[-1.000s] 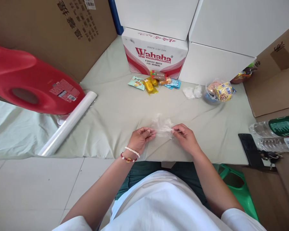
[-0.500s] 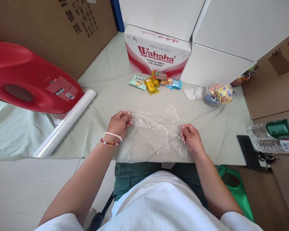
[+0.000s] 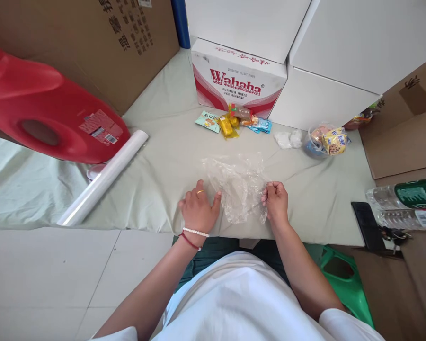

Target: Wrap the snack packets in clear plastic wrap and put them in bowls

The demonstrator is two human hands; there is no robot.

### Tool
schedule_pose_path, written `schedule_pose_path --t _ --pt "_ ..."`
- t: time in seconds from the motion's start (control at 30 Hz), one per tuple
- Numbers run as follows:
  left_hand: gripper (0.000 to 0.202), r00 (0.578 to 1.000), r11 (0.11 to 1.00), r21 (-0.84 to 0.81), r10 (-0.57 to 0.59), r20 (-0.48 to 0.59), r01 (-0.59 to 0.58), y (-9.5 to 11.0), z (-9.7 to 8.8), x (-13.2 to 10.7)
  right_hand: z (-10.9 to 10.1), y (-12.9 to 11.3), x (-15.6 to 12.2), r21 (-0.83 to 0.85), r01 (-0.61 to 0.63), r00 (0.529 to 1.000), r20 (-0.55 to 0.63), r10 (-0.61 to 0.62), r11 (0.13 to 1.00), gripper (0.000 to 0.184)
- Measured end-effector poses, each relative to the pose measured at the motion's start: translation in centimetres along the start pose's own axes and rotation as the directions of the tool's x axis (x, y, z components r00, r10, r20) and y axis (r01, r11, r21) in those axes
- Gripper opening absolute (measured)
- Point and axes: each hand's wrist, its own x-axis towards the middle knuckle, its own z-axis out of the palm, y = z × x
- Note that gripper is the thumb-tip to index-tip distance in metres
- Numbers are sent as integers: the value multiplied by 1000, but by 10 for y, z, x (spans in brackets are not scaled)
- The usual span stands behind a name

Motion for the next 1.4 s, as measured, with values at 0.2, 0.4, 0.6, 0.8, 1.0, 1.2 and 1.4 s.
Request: schedule_pose_path --t 0.2,0.4,0.6,0.8,1.0,1.2,1.4 --pt "74 975 933 -337 -52 218 125 24 5 15 -1 6 0 28 -8 1000 -11 9 1000 27" --pt "56 957 713 -649 -117 265 266 1 -2 47 -19 5 12 -104 32 999 6 -32 994 35" --pt "60 975 920 -337 -155 162 202 -38 -20 47 -33 12 20 -357 182 982 102 -156 916 32" --pt "49 990 999 -30 -26 -135 22 -48 -43 39 -33 18 21 -512 286 958 174 -228 810 36" --pt "46 833 834 74 551 -53 -547 -14 -32 39 -33 14 21 -532 307 952 178 -250 789 41" --pt "59 822 820 141 515 243 -555 -38 8 55 -73 14 26 -594 265 961 100 -257 759 43" --pt "62 803 797 143 550 231 -587 -46 9 54 -88 -25 57 -749 333 922 131 -365 573 36"
